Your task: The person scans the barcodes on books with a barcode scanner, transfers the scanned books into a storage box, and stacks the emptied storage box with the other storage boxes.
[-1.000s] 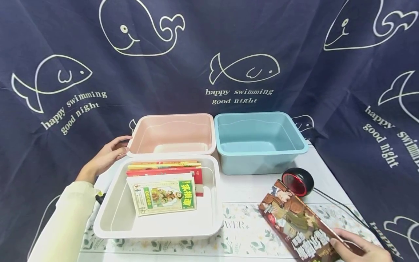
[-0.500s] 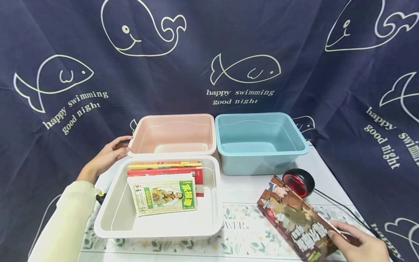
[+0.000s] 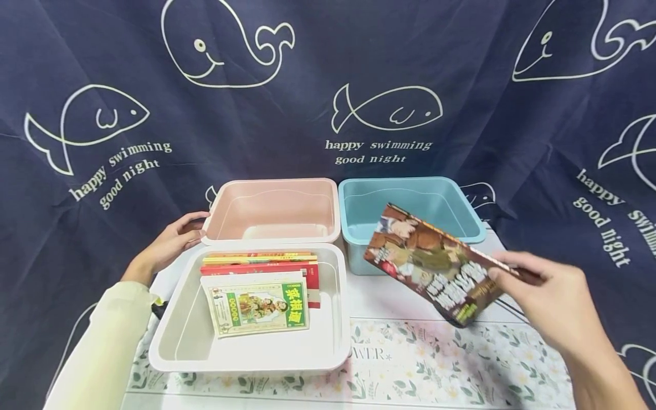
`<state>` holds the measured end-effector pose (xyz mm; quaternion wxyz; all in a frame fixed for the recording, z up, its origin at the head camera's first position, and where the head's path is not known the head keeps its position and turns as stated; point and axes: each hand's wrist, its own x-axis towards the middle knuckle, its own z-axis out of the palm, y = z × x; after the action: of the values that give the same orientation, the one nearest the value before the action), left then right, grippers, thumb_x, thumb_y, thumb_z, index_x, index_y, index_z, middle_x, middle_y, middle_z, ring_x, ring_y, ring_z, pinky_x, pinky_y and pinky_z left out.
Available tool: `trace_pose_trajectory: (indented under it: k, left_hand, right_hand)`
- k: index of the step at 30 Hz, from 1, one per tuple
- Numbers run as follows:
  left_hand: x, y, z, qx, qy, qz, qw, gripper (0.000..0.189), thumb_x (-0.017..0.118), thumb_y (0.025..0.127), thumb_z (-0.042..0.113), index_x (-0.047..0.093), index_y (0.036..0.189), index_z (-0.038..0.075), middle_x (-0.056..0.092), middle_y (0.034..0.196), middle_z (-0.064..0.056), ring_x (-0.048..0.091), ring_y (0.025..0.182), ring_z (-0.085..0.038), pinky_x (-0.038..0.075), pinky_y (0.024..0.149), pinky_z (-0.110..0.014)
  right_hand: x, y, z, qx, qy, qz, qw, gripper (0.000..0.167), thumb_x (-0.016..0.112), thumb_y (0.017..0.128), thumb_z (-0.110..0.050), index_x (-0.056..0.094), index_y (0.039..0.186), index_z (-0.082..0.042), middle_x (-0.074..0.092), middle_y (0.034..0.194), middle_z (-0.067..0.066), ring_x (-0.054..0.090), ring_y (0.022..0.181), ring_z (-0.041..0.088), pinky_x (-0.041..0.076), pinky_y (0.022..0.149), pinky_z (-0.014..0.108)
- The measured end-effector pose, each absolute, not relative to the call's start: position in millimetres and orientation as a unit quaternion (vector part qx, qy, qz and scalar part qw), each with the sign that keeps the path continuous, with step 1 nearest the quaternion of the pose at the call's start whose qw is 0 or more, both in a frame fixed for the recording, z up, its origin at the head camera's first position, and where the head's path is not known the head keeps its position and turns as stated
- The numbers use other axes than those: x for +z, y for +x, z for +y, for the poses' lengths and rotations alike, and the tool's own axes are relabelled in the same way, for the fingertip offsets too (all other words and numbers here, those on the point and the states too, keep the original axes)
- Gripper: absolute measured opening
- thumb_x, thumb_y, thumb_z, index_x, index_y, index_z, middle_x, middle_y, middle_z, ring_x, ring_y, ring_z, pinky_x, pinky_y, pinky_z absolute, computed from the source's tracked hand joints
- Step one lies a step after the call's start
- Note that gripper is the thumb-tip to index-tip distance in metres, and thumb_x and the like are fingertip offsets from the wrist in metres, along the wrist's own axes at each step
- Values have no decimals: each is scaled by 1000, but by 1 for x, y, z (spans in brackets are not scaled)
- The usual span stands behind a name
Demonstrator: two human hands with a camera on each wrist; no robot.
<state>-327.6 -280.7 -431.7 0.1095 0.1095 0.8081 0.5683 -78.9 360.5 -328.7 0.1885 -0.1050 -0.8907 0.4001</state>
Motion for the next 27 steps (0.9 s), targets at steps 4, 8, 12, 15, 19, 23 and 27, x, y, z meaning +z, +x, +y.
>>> trace_pose_trajectory:
  k: [4, 8, 12, 15, 19, 23, 27]
  left_hand:
    - [-433, -328, -282, 568, 104, 809, 110, 61, 62, 104, 20, 36, 158, 12, 45, 154, -22, 56, 115, 6, 49, 96, -11]
    - [-434, -330, -282, 568, 102, 809, 112, 61, 63, 103, 21, 36, 158, 13, 46, 154, -21, 56, 117, 5, 49, 100, -14]
    - [-433, -330, -281, 569, 103, 808, 114, 62, 63, 103, 21, 35, 158, 13, 45, 154, -21, 56, 117, 4, 50, 103, -18]
    - [-433, -330, -282, 571, 100, 807, 114, 61, 62, 104, 20, 35, 158, 14, 44, 154, -21, 55, 118, 3, 49, 106, -21]
    - [-434, -330, -282, 574, 97, 804, 118, 61, 61, 104, 19, 35, 159, 14, 44, 155, -20, 55, 119, 2, 47, 115, -32]
    - [-434, -330, -281, 574, 99, 804, 119, 61, 62, 104, 19, 35, 158, 14, 45, 154, -20, 55, 119, 1, 47, 114, -30]
    - [-433, -330, -281, 578, 100, 801, 118, 60, 61, 104, 18, 35, 158, 14, 44, 154, -21, 56, 119, 1, 49, 100, -13]
  right_hand:
    - [-305, -110, 349, 406, -72, -893, 181, 23, 80, 91, -20, 79, 114, -18, 72, 79, -33, 65, 74, -17, 44, 67, 1]
    - [-290, -143, 336, 457, -36, -874, 164, 19, 79, 91, -13, 80, 107, -24, 75, 78, -25, 69, 72, -9, 52, 68, 7]
    - [-279, -175, 317, 527, 1, -839, 139, 29, 76, 91, -3, 80, 97, -31, 76, 78, -20, 72, 71, -2, 60, 66, 16]
    - [-272, -197, 296, 550, 20, -825, 130, 30, 76, 90, -2, 80, 94, -32, 76, 77, -18, 72, 72, 0, 62, 69, 19]
    - [-263, -223, 263, 547, 39, -829, 110, 21, 75, 91, -5, 81, 102, -21, 76, 77, -15, 74, 75, 3, 62, 74, 20]
    - [-262, -245, 231, 565, 76, -816, 96, 23, 71, 90, 2, 75, 113, 4, 76, 80, -9, 73, 75, 7, 63, 73, 25]
    - [-268, -269, 203, 562, 91, -817, 95, 25, 69, 88, 4, 74, 112, 9, 76, 82, -1, 70, 74, 9, 62, 70, 25]
